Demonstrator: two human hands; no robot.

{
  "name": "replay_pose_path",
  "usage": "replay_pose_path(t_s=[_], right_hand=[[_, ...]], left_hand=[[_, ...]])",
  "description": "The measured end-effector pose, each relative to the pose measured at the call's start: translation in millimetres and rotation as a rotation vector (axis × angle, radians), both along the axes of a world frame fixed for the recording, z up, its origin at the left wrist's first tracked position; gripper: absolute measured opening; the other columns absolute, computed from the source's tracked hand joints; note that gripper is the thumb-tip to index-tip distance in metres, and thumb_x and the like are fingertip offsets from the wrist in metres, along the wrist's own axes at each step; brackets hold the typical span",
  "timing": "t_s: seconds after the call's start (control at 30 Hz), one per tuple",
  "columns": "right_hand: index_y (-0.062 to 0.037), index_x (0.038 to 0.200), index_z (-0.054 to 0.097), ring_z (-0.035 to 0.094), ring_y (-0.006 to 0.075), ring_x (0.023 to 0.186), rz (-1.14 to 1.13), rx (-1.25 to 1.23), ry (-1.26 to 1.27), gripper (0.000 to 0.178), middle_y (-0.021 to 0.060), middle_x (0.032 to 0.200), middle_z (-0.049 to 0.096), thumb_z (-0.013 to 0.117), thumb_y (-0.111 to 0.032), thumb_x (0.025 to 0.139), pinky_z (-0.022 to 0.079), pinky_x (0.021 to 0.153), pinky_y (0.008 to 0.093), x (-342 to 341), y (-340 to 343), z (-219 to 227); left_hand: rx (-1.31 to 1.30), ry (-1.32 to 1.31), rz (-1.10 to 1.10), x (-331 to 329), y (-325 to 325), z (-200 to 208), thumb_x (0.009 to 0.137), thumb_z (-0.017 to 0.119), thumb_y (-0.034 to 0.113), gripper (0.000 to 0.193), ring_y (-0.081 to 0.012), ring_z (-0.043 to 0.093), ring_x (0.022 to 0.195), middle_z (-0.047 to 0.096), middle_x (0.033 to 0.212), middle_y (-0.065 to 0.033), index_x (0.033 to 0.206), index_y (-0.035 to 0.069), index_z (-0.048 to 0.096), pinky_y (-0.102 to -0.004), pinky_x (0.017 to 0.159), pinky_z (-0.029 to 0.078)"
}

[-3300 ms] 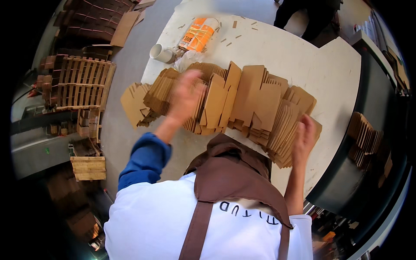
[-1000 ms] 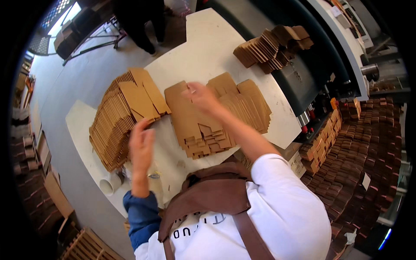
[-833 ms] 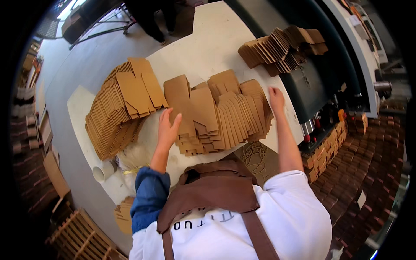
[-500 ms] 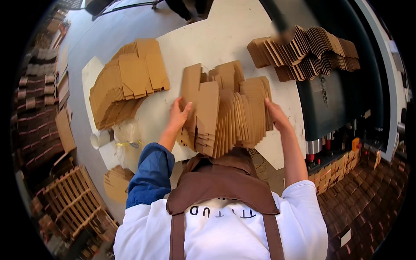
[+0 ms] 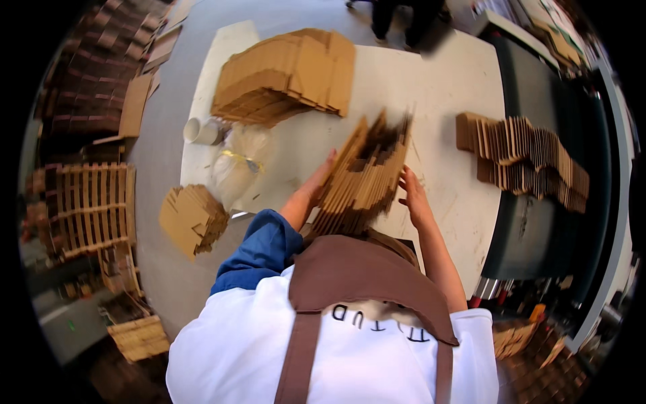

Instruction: The person repeatedly picks up stacks of flat cardboard pieces from a conveyor belt and places them onto a table. The person aligns the stacks and occasionally adjusts them. A coworker is visible in the background performing similar tasks.

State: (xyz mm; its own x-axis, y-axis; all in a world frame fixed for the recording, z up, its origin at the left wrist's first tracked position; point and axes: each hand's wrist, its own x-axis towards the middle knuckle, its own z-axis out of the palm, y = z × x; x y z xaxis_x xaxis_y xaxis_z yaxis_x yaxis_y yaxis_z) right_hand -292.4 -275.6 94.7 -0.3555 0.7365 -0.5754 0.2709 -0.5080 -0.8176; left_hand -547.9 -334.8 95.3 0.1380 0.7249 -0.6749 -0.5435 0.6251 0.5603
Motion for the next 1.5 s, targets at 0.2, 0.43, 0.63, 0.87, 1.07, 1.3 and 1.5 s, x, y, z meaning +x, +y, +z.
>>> replay_pose_path(t_s=[0.2, 0.43, 0.63, 0.87, 1.07, 1.3, 1.5], right_hand=[[-0.0138, 0.148, 0.017, 0.033, 0.0400, 0.132, 0.008, 0.035, -0.017, 0.089, 0.0180, 0.149, 0.025, 0.027, -0.075, 0.085, 0.043, 0.094, 0.0514, -17, -17, -3], [-0.0112, 0.144, 0.027, 0.047, 0.0305, 0.120, -0.092, -0.022, 0.099, 0.073, 0.0158, 0.141, 0.037, 0.025, -0.063, 0.093, 0.050, 0.087, 0.0428, -77, -49, -33], [-0.0020, 0.142, 0.027, 0.043, 0.0392, 0.124, 0.115, 0.188, -0.136, 0.077, 0.0264, 0.139, 0.039, 0.043, -0.057, 0.090, 0.035, 0.103, 0.0405, -221, -110, -22], [-0.0011, 0.138, 0.028, 0.044, 0.0433, 0.119, 0.222, 0.340, -0.249, 0.075, 0.0286, 0.131, 0.042, 0.057, -0.043, 0.083, 0.038, 0.099, 0.0444, -243, -102, -42], [-0.0018, 0.133, 0.037, 0.049, 0.0391, 0.115, 0.337, 0.338, -0.112, 0.064, 0.0250, 0.125, 0.049, 0.059, -0.037, 0.084, 0.041, 0.094, 0.0432, -205, -89, -43], [-0.0062, 0.118, 0.057, 0.065, 0.0316, 0.089, 0.321, 0.401, -0.092, 0.039, 0.0177, 0.101, 0.066, 0.058, -0.032, 0.088, 0.050, 0.081, 0.0368, -42, -96, -81], [-0.0012, 0.113, 0.058, 0.065, 0.0295, 0.090, -0.005, 0.178, -0.263, 0.037, 0.0176, 0.098, 0.067, 0.057, -0.029, 0.089, 0.050, 0.081, 0.0362, 168, -60, -24]], left_hand=[[0.275, 0.239, -0.306, 5, -3, 18, 0.093, 0.028, 0.064, 0.082, -0.0228, 0.013, 0.142, 0.014, 0.155, -0.0090, 0.149, 0.006, 0.011, -0.0345, 0.112, 0.016], [0.215, 0.250, -0.252, -67, -36, 31, 0.094, 0.032, 0.056, 0.075, -0.0243, 0.017, 0.136, 0.014, 0.149, -0.0086, 0.145, 0.004, 0.012, -0.0390, 0.108, 0.021], [0.249, 0.350, -0.078, -224, -121, 17, 0.095, 0.042, 0.040, 0.058, -0.0224, 0.042, 0.123, 0.043, 0.133, -0.0109, 0.137, 0.001, 0.035, -0.0351, 0.100, 0.036], [0.249, 1.209, -0.047, -363, -125, 52, 0.096, 0.047, 0.020, 0.032, -0.0155, 0.057, 0.097, 0.062, 0.105, -0.0095, 0.116, -0.004, 0.055, -0.0290, 0.085, 0.045], [0.616, 1.146, -0.079, -161, -53, 162, 0.097, 0.048, 0.018, 0.025, -0.0147, 0.057, 0.099, 0.062, 0.102, -0.0075, 0.109, -0.001, 0.058, -0.0271, 0.089, 0.044], [0.356, 0.268, -0.423, 140, 64, 15, 0.091, 0.060, 0.024, 0.048, -0.0224, 0.055, 0.111, 0.055, 0.121, -0.0126, 0.128, -0.003, 0.045, -0.0326, 0.091, 0.043], [0.082, 0.219, -0.144, 285, 160, -82, 0.083, 0.069, 0.032, 0.055, -0.0229, 0.051, 0.108, 0.054, 0.119, -0.0069, 0.126, 0.007, 0.048, -0.0344, 0.089, 0.040]])
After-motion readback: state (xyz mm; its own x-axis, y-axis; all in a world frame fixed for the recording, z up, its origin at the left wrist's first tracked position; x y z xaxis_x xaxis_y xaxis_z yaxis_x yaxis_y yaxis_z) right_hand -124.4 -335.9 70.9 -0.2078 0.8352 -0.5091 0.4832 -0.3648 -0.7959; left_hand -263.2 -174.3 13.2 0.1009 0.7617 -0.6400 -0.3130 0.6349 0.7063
